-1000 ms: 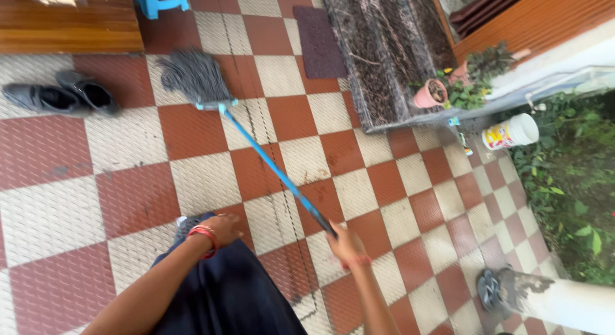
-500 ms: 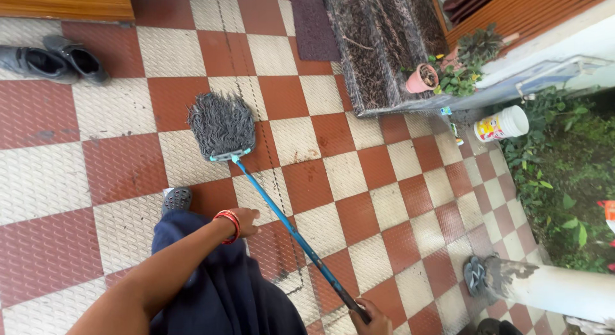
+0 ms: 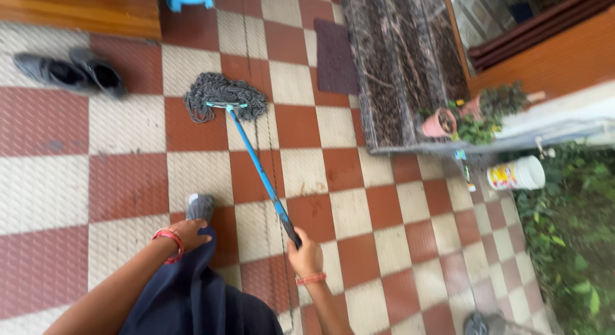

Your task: The person mops a tiled floor in an entryway and porch area, moving a wet mop across the tiles to clean them and cleaning around several items like a blue stool and flower pots.

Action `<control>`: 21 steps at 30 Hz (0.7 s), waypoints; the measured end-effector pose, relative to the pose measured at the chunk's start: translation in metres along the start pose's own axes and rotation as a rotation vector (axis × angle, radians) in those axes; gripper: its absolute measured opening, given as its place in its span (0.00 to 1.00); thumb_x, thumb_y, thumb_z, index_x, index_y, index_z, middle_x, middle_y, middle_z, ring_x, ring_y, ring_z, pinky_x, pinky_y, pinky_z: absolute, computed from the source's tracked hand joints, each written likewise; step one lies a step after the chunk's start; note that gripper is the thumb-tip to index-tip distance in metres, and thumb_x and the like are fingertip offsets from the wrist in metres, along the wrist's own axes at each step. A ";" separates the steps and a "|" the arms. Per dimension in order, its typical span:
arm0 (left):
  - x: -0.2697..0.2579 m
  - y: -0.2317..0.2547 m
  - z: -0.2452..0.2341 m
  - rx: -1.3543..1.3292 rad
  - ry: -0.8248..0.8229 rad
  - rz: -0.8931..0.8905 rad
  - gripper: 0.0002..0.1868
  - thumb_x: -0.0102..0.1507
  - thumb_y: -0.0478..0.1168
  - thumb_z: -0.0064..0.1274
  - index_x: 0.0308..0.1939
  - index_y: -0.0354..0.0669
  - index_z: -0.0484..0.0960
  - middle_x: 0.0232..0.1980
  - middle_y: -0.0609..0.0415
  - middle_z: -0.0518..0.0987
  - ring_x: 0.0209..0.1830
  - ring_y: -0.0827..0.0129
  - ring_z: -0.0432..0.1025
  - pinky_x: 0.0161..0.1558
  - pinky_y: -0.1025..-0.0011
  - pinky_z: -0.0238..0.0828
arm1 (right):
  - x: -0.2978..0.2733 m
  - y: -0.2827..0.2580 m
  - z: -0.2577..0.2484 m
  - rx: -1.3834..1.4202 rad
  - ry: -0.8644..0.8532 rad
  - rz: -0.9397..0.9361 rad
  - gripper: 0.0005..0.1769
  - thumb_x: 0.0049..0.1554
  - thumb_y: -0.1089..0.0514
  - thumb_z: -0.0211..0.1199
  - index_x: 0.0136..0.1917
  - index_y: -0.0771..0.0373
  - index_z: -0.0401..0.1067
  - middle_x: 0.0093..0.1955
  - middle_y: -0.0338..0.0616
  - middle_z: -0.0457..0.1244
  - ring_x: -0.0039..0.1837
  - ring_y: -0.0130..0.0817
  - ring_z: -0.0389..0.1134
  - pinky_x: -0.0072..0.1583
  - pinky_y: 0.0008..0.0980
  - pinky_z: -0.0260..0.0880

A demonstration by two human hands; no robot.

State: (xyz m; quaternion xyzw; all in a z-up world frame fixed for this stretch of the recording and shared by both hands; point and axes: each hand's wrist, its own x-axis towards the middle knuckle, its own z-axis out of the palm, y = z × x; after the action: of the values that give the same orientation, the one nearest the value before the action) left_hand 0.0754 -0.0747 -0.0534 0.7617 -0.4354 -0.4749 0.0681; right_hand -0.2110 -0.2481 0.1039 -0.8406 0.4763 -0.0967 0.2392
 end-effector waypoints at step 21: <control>0.207 0.021 -0.238 -0.205 0.143 -0.092 0.35 0.61 0.62 0.54 0.67 0.50 0.73 0.67 0.48 0.77 0.69 0.52 0.70 0.69 0.61 0.66 | 0.458 -0.193 -0.041 -0.229 -0.328 0.038 0.25 0.54 0.39 0.64 0.60 0.53 0.74 0.45 0.52 0.71 0.51 0.52 0.73 0.53 0.51 0.72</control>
State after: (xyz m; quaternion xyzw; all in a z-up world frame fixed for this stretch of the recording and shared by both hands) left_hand 0.2838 -0.3119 -0.0517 0.8020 -0.3432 -0.4638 0.1546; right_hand 0.1603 -0.5655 0.2050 -0.8577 0.4544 0.1010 0.2183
